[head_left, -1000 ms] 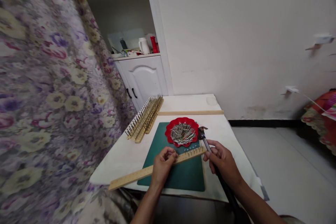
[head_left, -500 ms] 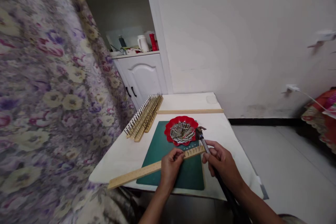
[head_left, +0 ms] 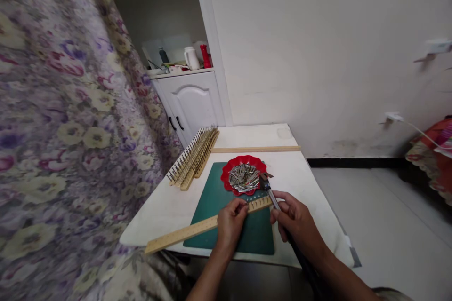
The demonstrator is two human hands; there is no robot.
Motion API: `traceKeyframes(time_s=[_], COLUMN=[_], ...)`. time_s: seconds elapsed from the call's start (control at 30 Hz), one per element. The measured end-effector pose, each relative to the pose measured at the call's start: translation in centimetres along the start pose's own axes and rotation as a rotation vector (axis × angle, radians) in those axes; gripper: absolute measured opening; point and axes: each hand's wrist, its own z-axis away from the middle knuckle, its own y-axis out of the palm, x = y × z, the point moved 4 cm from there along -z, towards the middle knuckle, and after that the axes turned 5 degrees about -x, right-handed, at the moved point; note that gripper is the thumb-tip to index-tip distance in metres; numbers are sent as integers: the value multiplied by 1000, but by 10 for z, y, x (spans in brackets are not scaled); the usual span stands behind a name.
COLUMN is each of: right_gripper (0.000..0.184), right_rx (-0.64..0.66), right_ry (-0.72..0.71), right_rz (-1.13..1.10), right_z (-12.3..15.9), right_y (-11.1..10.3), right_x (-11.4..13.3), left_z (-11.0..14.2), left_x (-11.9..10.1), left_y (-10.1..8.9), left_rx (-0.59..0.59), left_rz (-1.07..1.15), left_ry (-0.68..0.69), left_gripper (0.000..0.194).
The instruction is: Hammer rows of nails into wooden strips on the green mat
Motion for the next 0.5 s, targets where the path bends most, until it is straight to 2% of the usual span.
traceKeyframes(time_s=[0.3, 0.5], right_gripper=[37, 36], right_rx=[58, 144], right_ry=[32, 87], right_rz=[-28, -3], right_z=[4, 12], right_y=[5, 14], right_x=[1, -11], left_z=[0, 1], left_x=[-2, 0], left_y=[1, 3], left_rx=[-11, -24], left_rz=[-83, -86], left_ry=[24, 42], left_gripper=[13, 12])
